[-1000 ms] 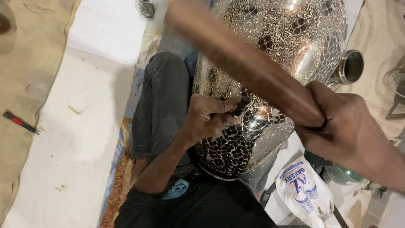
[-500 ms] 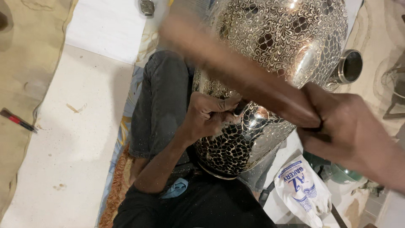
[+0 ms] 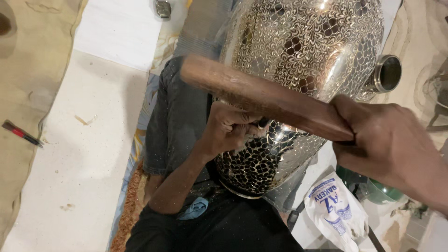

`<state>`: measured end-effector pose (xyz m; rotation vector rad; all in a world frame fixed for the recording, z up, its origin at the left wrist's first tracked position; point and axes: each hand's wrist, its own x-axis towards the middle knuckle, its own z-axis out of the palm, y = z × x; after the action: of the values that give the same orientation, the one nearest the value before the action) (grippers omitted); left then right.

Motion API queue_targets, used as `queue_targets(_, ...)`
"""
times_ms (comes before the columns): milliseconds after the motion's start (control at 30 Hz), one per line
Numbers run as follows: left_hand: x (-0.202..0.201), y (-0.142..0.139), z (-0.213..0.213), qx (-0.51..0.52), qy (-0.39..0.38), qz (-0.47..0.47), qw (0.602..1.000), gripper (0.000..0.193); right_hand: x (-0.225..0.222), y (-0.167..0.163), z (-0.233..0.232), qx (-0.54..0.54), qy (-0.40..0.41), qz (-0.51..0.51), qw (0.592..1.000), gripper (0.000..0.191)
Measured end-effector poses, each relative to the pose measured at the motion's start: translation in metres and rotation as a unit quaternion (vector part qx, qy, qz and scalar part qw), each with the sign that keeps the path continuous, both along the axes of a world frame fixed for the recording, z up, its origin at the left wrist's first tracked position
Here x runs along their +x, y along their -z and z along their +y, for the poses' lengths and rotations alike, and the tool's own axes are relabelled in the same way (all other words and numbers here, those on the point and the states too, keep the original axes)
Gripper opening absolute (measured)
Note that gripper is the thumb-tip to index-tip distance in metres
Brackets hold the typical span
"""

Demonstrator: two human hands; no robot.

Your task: The person sits on the floor with a large engraved brass vase held between the legs and decorates its surface by hand. They hold a small punch or chisel against the metal with one hand and strike it with a wooden mallet held in the other hand, working across the vase surface and repositioning the tool as they go.

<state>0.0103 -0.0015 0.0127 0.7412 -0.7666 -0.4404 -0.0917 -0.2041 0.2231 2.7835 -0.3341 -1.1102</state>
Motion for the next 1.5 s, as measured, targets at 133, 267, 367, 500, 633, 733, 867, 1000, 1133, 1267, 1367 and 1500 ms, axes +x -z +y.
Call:
queue_targets(133,-0.002,0.0,0.004,0.039,0.033,0.038,0.998,0.034,0.001,-0.001,0.003,0.251,0.101,-0.234,0.934,0.022)
queue_targets(267,-0.002,-0.001,0.003,0.044,-0.017,-0.014,0.999,0.04,-0.001,-0.004,0.004,0.049,0.068,-0.038,0.996,0.016)
queue_targets(367,-0.001,-0.002,0.003,0.046,-0.009,-0.027,0.999,0.039,-0.001,-0.006,0.004,0.094,0.098,-0.126,0.983,0.02)
queue_targets(500,0.001,-0.002,0.004,0.057,0.015,-0.009,0.998,0.042,0.002,-0.007,0.004,0.118,0.07,-0.09,0.987,0.016)
queue_targets(633,-0.003,-0.001,0.004,0.054,0.019,-0.002,0.998,0.034,0.001,-0.007,0.006,0.121,0.081,-0.142,0.979,0.02)
queue_targets(733,-0.003,0.0,0.004,0.035,0.008,-0.003,0.999,0.033,-0.004,-0.005,0.007,0.004,0.026,-0.037,0.999,0.018)
queue_targets(867,0.0,-0.002,0.002,0.063,-0.005,-0.024,0.998,0.031,-0.009,-0.003,0.0,0.072,0.079,-0.111,0.988,0.021)
queue_targets(1000,0.003,-0.004,0.001,0.07,-0.005,-0.04,0.997,0.028,-0.008,-0.005,-0.004,0.159,0.084,-0.161,0.97,0.023)
queue_targets(1133,0.001,-0.006,0.003,0.037,0.028,-0.003,0.999,0.037,0.001,0.001,0.009,0.184,0.086,-0.235,0.951,0.007)
queue_targets(1267,0.002,-0.004,0.004,0.055,0.003,-0.038,0.998,0.048,0.005,-0.003,0.014,0.122,0.046,-0.165,0.978,0.019)
queue_targets(1367,0.005,-0.004,0.004,0.075,-0.005,-0.057,0.996,0.042,0.001,-0.01,0.005,0.093,0.071,-0.112,0.987,0.026)
queue_targets(1500,0.004,-0.005,0.006,0.038,0.067,0.04,0.996,0.042,-0.009,-0.003,-0.001,0.152,0.103,-0.222,0.958,0.026)
